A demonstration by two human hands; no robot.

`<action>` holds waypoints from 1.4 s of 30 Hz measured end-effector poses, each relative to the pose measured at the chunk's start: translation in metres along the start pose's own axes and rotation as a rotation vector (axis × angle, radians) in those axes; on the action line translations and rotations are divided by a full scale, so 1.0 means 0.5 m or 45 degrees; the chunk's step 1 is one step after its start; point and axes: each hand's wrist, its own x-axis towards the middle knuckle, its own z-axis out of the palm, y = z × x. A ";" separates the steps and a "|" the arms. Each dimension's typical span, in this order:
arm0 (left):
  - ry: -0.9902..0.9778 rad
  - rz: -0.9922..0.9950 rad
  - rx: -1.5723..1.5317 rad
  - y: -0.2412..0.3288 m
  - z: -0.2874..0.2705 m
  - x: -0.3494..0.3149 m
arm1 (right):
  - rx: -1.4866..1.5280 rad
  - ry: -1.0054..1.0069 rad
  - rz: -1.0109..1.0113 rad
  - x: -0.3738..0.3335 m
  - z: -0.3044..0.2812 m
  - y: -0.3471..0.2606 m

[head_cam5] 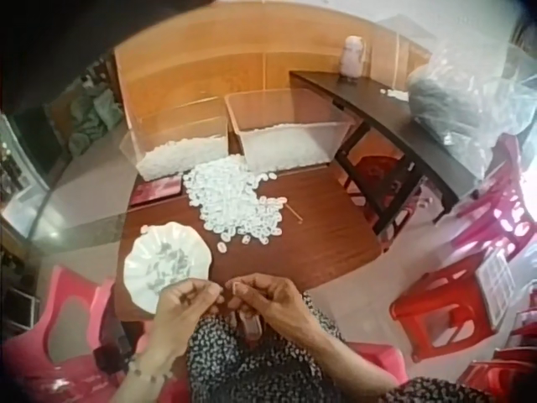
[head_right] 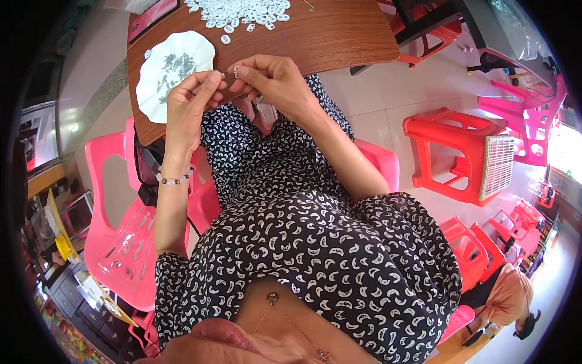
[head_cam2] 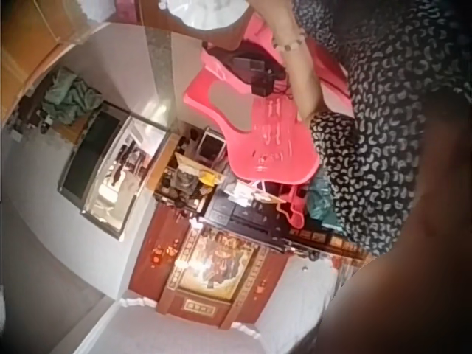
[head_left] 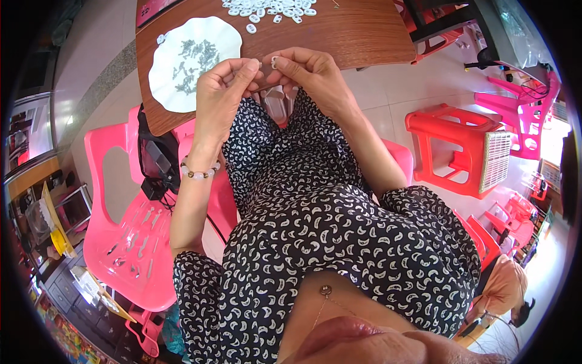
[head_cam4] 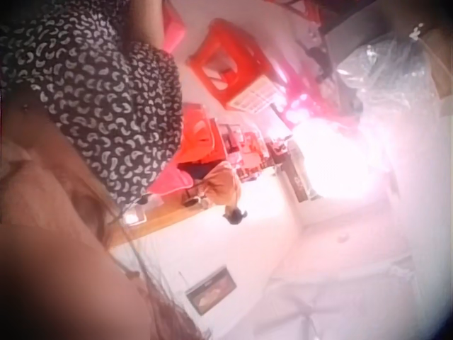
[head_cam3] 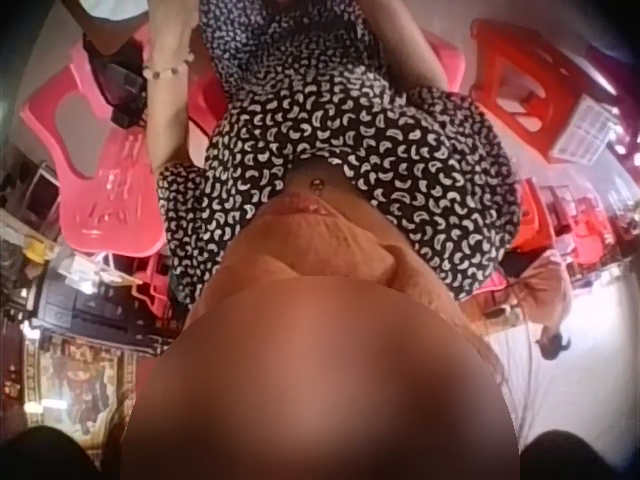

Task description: Sorting small white circular components and placing them into a small transparent plastic bag.

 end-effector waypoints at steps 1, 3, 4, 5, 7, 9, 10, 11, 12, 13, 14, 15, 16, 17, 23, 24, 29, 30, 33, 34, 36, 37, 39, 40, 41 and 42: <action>-0.004 0.004 0.015 0.000 0.001 0.000 | 0.016 0.009 0.031 -0.001 0.000 0.000; -0.016 0.009 0.040 -0.001 0.000 0.001 | 0.036 0.022 0.067 -0.003 -0.001 0.001; -0.019 0.003 0.042 -0.001 0.001 0.002 | 0.032 0.033 0.068 -0.003 -0.001 0.001; -0.013 0.005 0.052 0.000 0.001 0.002 | 0.028 0.045 0.069 -0.003 -0.002 0.001; -0.013 0.011 0.072 -0.001 0.000 0.003 | 0.071 0.031 0.075 -0.006 -0.002 -0.007; -0.019 0.015 0.097 -0.001 0.000 0.001 | 0.113 0.017 0.080 -0.008 -0.003 -0.006; -0.024 0.026 0.122 -0.001 0.001 0.000 | 0.112 0.006 0.054 -0.008 -0.005 -0.004; -0.026 0.021 0.122 -0.001 0.001 -0.001 | 0.110 -0.006 0.028 -0.008 -0.006 -0.002; -0.024 0.028 0.141 -0.001 0.002 0.000 | 0.112 -0.002 0.031 -0.007 -0.007 0.000; -0.022 0.035 0.161 -0.002 0.003 0.000 | 0.069 0.002 0.013 -0.005 -0.009 0.002; -0.025 0.032 0.161 -0.003 0.003 0.000 | 0.025 0.006 -0.006 -0.005 -0.009 0.002; -0.023 0.036 0.179 -0.004 0.001 -0.002 | 0.027 0.003 -0.002 -0.006 -0.005 0.000; -0.022 0.040 0.197 -0.006 0.000 -0.003 | -0.022 0.042 -0.019 -0.009 0.001 -0.004; -0.019 0.037 0.196 -0.006 0.000 -0.005 | -0.072 0.081 -0.036 -0.012 0.004 -0.007; -0.047 0.134 0.288 -0.005 0.004 -0.008 | -0.388 0.124 -0.174 -0.017 0.007 -0.006; -0.054 0.140 0.311 -0.006 0.003 -0.008 | -0.388 0.124 -0.174 -0.019 0.008 -0.010; -0.072 0.135 0.307 -0.010 0.000 -0.008 | -0.458 0.067 0.011 -0.027 0.012 -0.034; -0.071 0.142 0.305 -0.011 0.000 -0.009 | -0.458 0.067 0.011 -0.027 0.012 -0.032; -0.064 0.153 0.316 -0.012 0.001 -0.010 | -0.437 0.069 -0.009 -0.025 0.013 -0.024; -0.058 0.157 0.330 -0.013 0.001 -0.010 | -0.428 0.063 -0.008 -0.025 0.014 -0.024; -0.056 0.166 0.338 -0.014 0.000 -0.010 | -0.420 0.058 -0.006 -0.025 0.016 -0.025; -0.056 0.175 0.346 -0.015 0.000 -0.011 | -0.427 0.064 -0.018 -0.026 0.017 -0.025; -0.059 0.182 0.356 -0.016 -0.002 -0.010 | -0.434 0.070 -0.030 -0.026 0.019 -0.026; -0.062 0.188 0.367 -0.016 -0.003 -0.010 | -0.446 0.070 -0.033 -0.025 0.019 -0.026; -0.062 0.188 0.367 -0.016 -0.003 -0.011 | -0.458 0.070 -0.036 -0.025 0.019 -0.027; -0.049 0.194 0.381 -0.016 -0.002 -0.011 | -0.459 0.069 -0.036 -0.026 0.020 -0.029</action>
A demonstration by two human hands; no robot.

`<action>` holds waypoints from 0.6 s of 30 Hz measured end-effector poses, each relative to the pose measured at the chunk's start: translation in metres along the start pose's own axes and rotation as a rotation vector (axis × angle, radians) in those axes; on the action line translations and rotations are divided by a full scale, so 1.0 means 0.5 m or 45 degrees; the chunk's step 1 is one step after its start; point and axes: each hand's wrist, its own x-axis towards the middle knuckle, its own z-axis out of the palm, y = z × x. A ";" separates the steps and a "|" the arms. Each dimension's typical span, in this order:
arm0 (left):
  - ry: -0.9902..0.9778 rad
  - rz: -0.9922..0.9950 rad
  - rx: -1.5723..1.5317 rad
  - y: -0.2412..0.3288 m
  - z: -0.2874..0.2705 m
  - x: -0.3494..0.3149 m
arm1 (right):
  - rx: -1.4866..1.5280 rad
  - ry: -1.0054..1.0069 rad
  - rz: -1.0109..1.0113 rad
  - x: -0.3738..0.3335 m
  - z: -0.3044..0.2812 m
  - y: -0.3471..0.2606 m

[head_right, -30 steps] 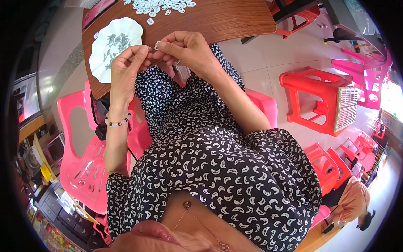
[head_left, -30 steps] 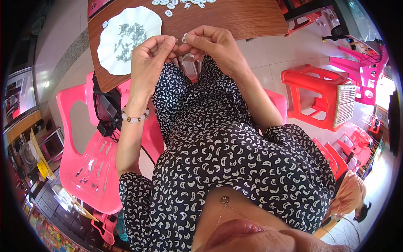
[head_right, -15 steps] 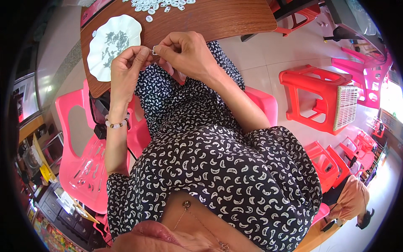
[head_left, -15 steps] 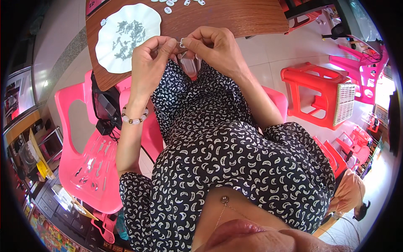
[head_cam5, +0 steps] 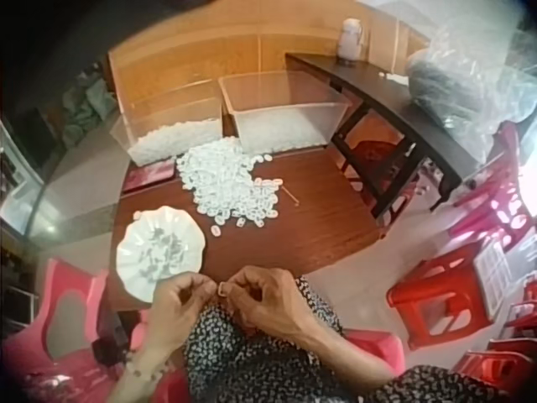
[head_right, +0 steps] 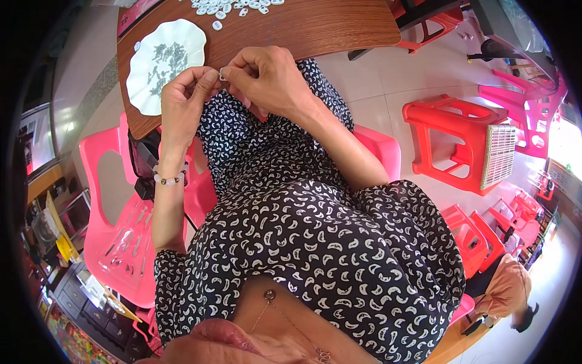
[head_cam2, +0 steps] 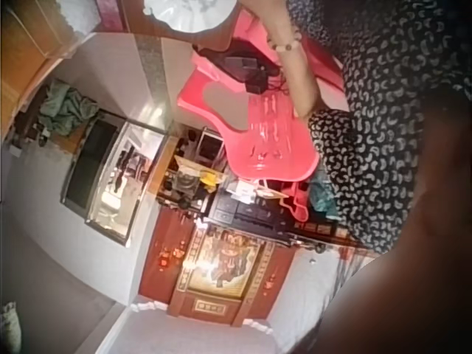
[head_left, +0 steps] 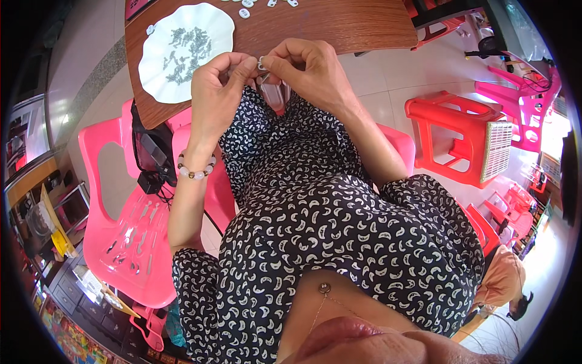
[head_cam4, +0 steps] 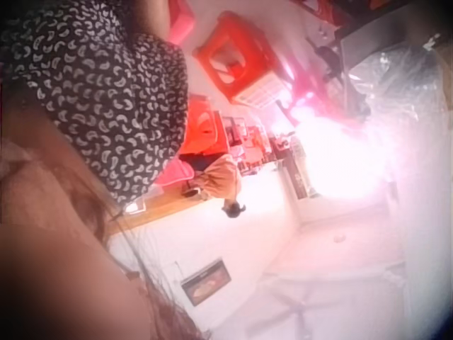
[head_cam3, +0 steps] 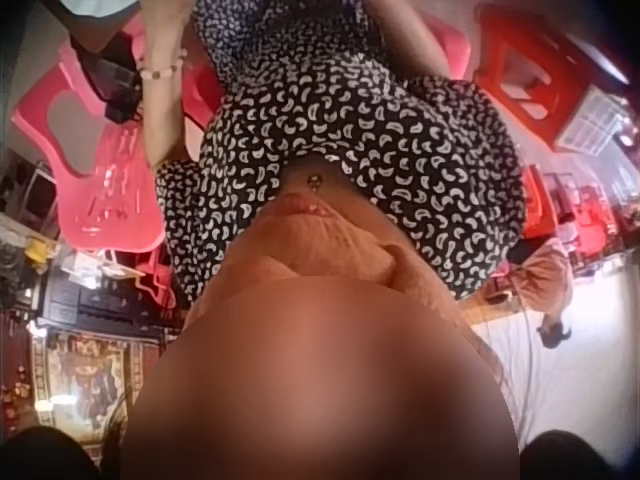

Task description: Sorting small white circular components and placing them into a small transparent plastic bag.

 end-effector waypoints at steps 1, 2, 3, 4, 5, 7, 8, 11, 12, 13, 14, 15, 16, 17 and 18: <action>0.012 0.003 0.015 0.000 0.001 0.000 | -0.016 -0.009 0.006 -0.001 0.000 -0.003; 0.014 0.003 0.014 0.000 0.002 0.000 | -0.033 -0.019 0.011 -0.001 0.000 -0.004; 0.023 -0.004 0.022 0.001 0.002 0.001 | -0.033 -0.019 0.012 -0.001 0.001 -0.003; 0.032 -0.010 0.029 0.001 0.003 0.002 | -0.035 -0.016 -0.012 0.001 0.002 0.000; 0.032 -0.010 0.028 0.001 0.004 0.003 | -0.037 -0.013 -0.035 0.002 0.004 0.002; 0.051 -0.022 0.032 0.000 0.006 0.005 | -0.019 0.002 -0.027 0.000 0.007 0.003; 0.052 -0.023 0.031 -0.001 0.007 0.005 | 0.000 0.019 -0.019 -0.001 0.008 0.004; 0.036 -0.031 0.009 -0.004 0.010 0.004 | 0.001 0.031 -0.024 -0.001 0.013 0.014; 0.053 -0.032 0.013 -0.005 0.013 0.004 | 0.000 0.031 -0.024 -0.001 0.015 0.016; 0.069 -0.033 0.017 -0.005 0.014 0.004 | 0.004 0.037 -0.017 0.000 0.016 0.018; 0.068 -0.032 0.016 -0.007 0.013 0.005 | 0.008 0.043 -0.010 0.000 0.017 0.019; 0.053 -0.035 0.023 -0.009 0.012 0.006 | 0.007 0.044 -0.009 0.001 0.016 0.019; 0.038 -0.037 0.030 -0.011 0.011 0.007 | 0.007 0.038 0.004 0.001 0.015 0.020; 0.038 -0.037 0.029 -0.012 0.011 0.008 | 0.007 0.031 0.017 0.002 0.014 0.021; 0.048 -0.044 -0.015 -0.013 0.010 0.006 | 0.009 0.021 0.017 0.004 0.015 0.024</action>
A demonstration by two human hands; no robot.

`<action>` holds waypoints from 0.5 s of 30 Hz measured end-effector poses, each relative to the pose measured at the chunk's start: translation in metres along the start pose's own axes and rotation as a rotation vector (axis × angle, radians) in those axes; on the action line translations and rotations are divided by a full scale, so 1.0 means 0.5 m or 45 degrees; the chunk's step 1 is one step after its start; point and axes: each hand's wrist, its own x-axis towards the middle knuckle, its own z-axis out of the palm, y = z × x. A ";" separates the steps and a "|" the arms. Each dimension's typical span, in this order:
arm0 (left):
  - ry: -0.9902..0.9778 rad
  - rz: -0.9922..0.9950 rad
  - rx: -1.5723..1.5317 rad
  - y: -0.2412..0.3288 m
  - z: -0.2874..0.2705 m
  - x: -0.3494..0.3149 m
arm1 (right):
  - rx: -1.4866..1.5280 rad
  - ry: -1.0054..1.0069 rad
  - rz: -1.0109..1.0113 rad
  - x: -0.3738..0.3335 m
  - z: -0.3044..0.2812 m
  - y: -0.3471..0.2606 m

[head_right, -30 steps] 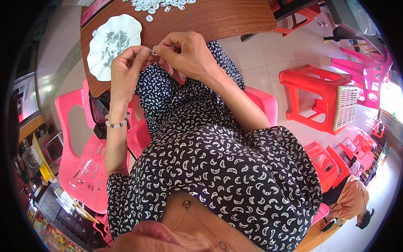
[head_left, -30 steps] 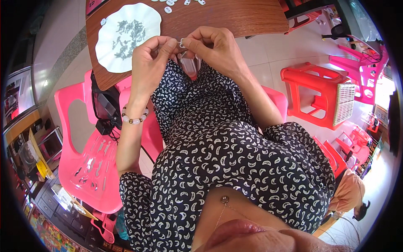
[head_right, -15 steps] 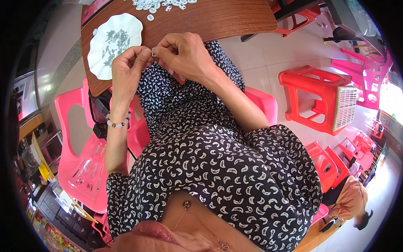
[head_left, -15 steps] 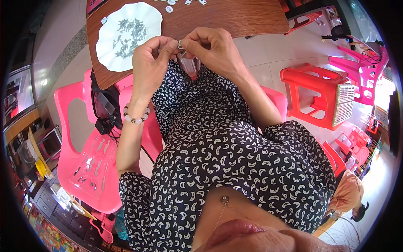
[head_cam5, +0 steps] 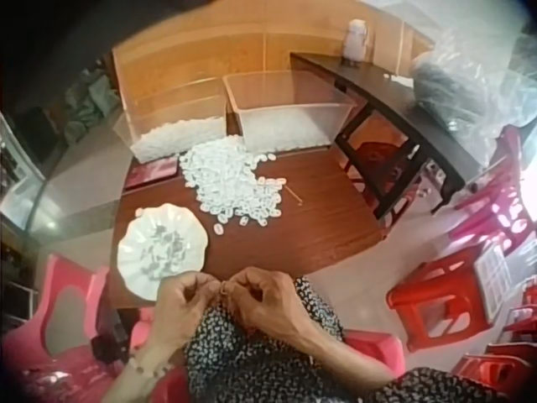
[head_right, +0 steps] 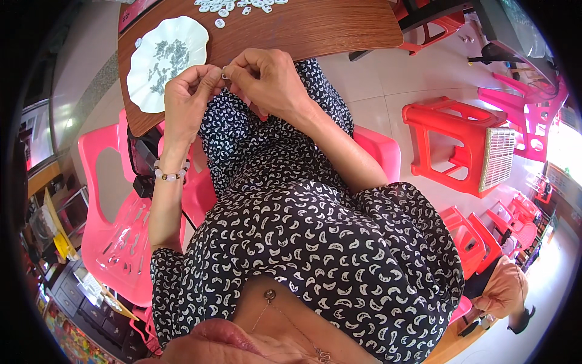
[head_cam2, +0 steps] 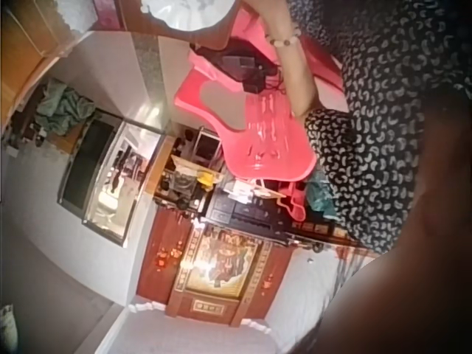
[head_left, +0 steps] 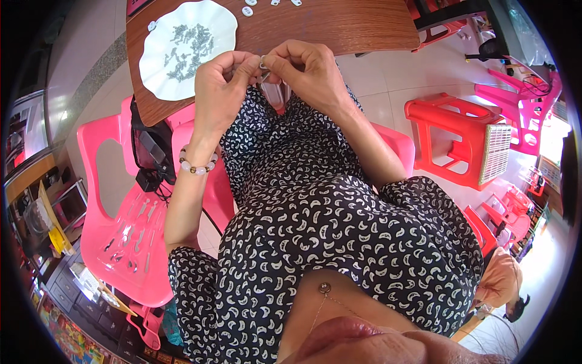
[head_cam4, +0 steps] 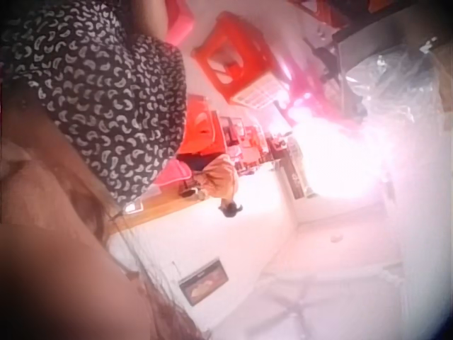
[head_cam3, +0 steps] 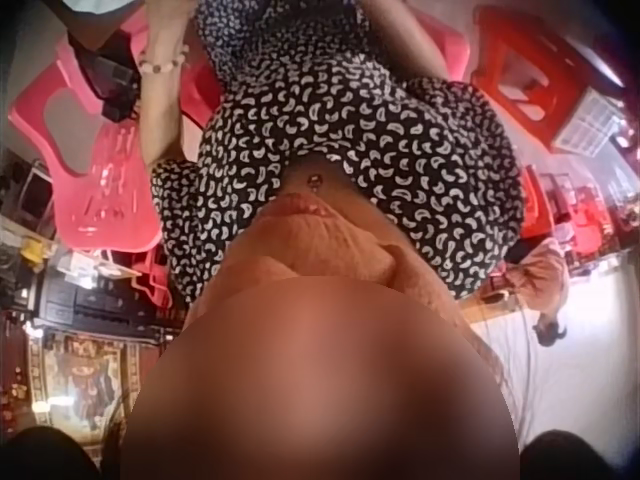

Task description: Sorting small white circular components and placing them into a small transparent plastic bag.

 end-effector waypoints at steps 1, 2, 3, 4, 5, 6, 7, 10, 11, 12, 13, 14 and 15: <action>0.011 -0.008 -0.043 -0.001 -0.002 -0.003 | 0.042 -0.003 -0.005 0.003 0.003 0.004; 0.005 -0.034 -0.114 0.000 -0.003 -0.005 | 0.085 -0.010 -0.010 0.006 0.007 0.008; 0.007 -0.064 -0.182 0.003 -0.007 -0.008 | 0.154 0.007 -0.041 0.008 0.010 0.014; -0.013 -0.086 -0.078 0.010 -0.015 -0.013 | 0.236 0.015 -0.069 0.009 0.017 0.019; -0.062 -0.052 -0.032 0.007 -0.018 -0.005 | 0.222 0.040 -0.060 0.012 0.013 0.018; -0.067 -0.040 -0.085 0.003 -0.024 -0.004 | 0.195 0.072 -0.100 0.012 0.013 0.014; -0.079 -0.080 -0.154 0.011 -0.024 -0.006 | 0.165 0.113 -0.136 0.012 0.007 0.013; -0.012 -0.041 -0.069 -0.007 -0.061 0.000 | 0.194 0.121 -0.105 0.010 0.007 0.019; -0.025 -0.103 -0.118 -0.004 -0.076 -0.001 | 0.197 0.129 -0.107 0.008 0.011 0.015; -0.053 -0.152 -0.172 0.001 -0.089 0.003 | 0.245 0.119 -0.090 0.010 0.012 0.013; -0.066 -0.152 -0.176 -0.004 -0.103 0.006 | 0.238 0.112 -0.081 0.011 0.014 0.012; -0.055 -0.130 -0.167 -0.005 -0.115 0.001 | 0.231 0.109 -0.072 0.011 0.019 0.011; -0.050 -0.099 -0.163 -0.006 -0.119 0.000 | 0.231 0.106 -0.069 0.011 0.020 0.011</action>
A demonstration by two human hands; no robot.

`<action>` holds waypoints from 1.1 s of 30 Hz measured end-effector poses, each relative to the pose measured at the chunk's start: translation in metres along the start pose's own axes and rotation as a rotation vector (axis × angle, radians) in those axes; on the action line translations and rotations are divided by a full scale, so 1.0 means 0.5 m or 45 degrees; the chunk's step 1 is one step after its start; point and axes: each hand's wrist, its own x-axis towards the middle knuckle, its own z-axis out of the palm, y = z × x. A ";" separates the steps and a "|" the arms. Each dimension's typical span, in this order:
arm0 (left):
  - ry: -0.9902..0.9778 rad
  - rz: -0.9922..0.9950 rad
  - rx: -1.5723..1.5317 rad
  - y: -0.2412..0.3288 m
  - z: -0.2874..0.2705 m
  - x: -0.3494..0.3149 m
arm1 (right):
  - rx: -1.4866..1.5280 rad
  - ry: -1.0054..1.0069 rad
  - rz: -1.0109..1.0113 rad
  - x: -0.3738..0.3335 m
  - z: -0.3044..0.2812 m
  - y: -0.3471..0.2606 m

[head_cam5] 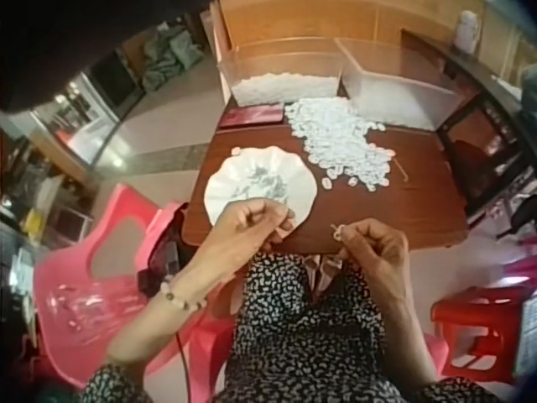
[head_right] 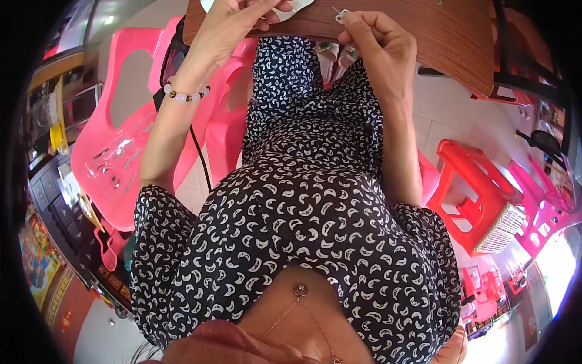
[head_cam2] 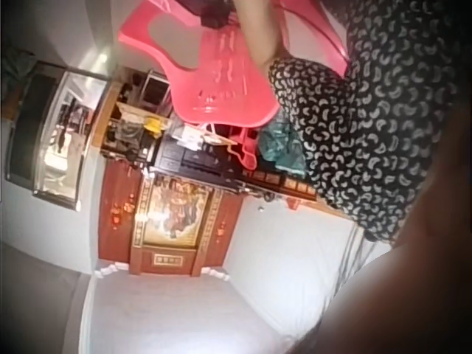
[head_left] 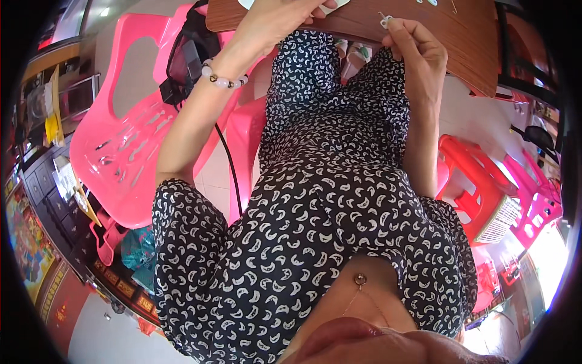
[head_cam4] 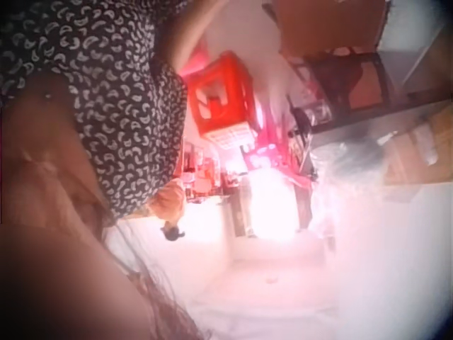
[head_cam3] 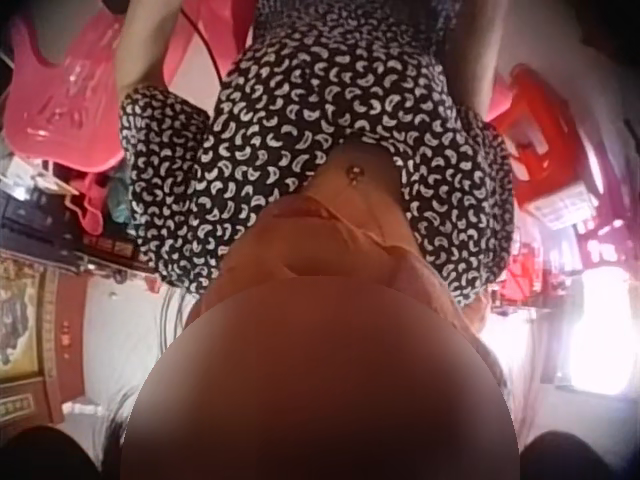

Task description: Sorting small white circular components and placing them into a small transparent plastic bag.

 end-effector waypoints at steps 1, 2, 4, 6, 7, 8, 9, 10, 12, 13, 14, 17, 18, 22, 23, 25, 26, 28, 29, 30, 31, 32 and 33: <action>0.012 -0.001 -0.015 -0.006 -0.004 -0.002 | 0.000 -0.008 0.002 -0.001 0.002 0.002; 0.017 -0.003 -0.017 -0.007 -0.007 -0.005 | -0.011 -0.011 0.006 -0.003 0.003 0.004; 0.020 -0.048 -0.032 -0.006 -0.011 -0.004 | -0.028 -0.010 0.005 -0.002 0.004 0.007; 0.010 -0.043 -0.047 -0.009 -0.008 0.002 | -0.077 -0.013 -0.015 -0.002 0.002 0.008; 0.002 -0.041 -0.058 -0.008 -0.004 0.005 | -0.082 -0.010 -0.019 -0.003 0.001 0.009; -0.002 -0.036 -0.062 -0.005 0.000 0.006 | -0.068 -0.005 -0.013 -0.004 0.000 0.009; 0.007 -0.059 -0.075 0.005 0.006 0.008 | -0.053 0.003 -0.010 -0.004 -0.002 0.009; 0.016 -0.081 -0.089 0.011 0.012 0.011 | -0.059 0.010 -0.015 -0.005 -0.003 0.008; 0.018 -0.064 -0.057 0.016 0.020 0.022 | -0.017 0.022 -0.016 -0.006 -0.007 0.006; 0.018 -0.070 -0.042 0.021 0.024 0.027 | -0.010 0.028 -0.013 -0.005 -0.008 0.008; -0.004 -0.054 -0.060 0.021 0.024 0.031 | -0.009 0.025 -0.009 -0.005 -0.010 0.008; -0.028 -0.015 0.007 0.025 0.036 0.039 | -0.014 0.047 0.022 -0.011 -0.016 0.005; -0.034 0.012 0.057 0.018 0.032 0.044 | -0.005 0.057 0.019 -0.010 -0.019 0.001; -0.045 0.134 0.172 0.007 0.036 0.060 | 0.027 0.059 0.011 -0.007 -0.029 0.006; -0.028 0.161 0.222 0.008 0.036 0.066 | 0.029 0.074 0.015 -0.007 -0.034 0.008; 0.008 0.210 0.266 0.006 0.033 0.072 | 0.019 0.087 0.034 -0.009 -0.040 0.007; 0.028 0.257 0.296 0.003 0.035 0.080 | 0.032 0.098 0.044 -0.009 -0.044 0.003; 0.068 0.290 0.415 0.001 0.038 0.094 | 0.033 0.119 0.054 -0.010 -0.048 0.000; 0.082 0.303 0.534 0.004 0.039 0.102 | 0.033 0.133 0.041 -0.010 -0.051 -0.001; 0.088 0.292 0.557 0.009 0.048 0.106 | 0.033 0.137 0.064 -0.011 -0.056 -0.001; 0.081 0.302 0.560 0.013 0.055 0.115 | 0.034 0.140 0.088 -0.011 -0.060 -0.001; 0.128 0.435 0.731 0.016 0.063 0.126 | 0.033 0.146 0.078 -0.010 -0.065 -0.001; 0.178 0.569 0.905 0.020 0.069 0.135 | 0.038 0.151 0.071 -0.008 -0.065 0.000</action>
